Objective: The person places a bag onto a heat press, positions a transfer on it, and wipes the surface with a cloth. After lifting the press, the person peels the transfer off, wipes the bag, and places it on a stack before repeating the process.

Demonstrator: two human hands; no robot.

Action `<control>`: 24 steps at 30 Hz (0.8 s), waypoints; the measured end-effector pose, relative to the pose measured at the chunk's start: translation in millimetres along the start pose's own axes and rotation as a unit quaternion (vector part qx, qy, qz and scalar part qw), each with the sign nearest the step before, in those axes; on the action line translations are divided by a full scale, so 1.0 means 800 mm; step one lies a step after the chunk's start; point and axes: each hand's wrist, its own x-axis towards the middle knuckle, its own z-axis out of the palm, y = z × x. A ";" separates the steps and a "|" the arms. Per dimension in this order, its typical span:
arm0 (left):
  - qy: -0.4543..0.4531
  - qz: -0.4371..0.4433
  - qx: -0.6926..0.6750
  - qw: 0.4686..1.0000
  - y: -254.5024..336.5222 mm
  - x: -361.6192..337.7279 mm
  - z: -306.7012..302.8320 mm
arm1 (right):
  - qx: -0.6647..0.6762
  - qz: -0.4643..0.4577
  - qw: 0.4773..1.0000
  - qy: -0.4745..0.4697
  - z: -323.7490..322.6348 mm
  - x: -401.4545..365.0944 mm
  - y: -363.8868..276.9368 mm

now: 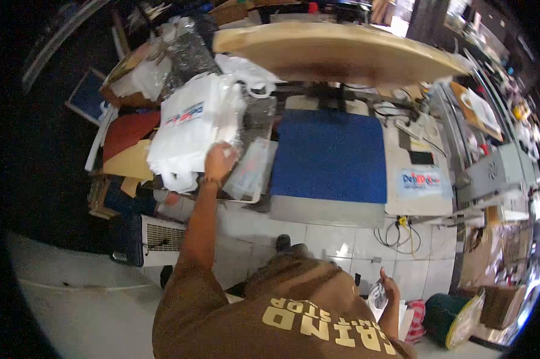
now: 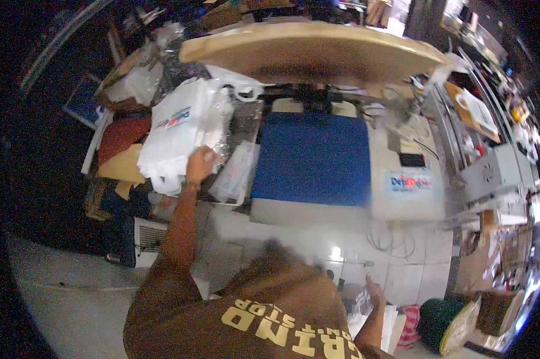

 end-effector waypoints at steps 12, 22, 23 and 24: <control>-0.037 -0.113 0.170 0.978 -0.122 0.055 -0.078 | 0.079 -0.224 0.959 -0.153 0.104 -0.181 -0.398; 0.098 0.288 0.005 0.953 0.022 -0.041 -0.103 | 0.138 -0.371 0.869 -0.297 0.261 -0.189 -0.649; 0.045 0.265 -0.027 0.963 0.045 -0.073 -0.096 | 0.212 -0.303 0.858 -0.358 0.304 -0.131 -0.663; -0.009 0.242 -0.060 0.968 0.058 -0.094 -0.095 | 0.284 -0.230 0.834 -0.412 0.344 -0.074 -0.669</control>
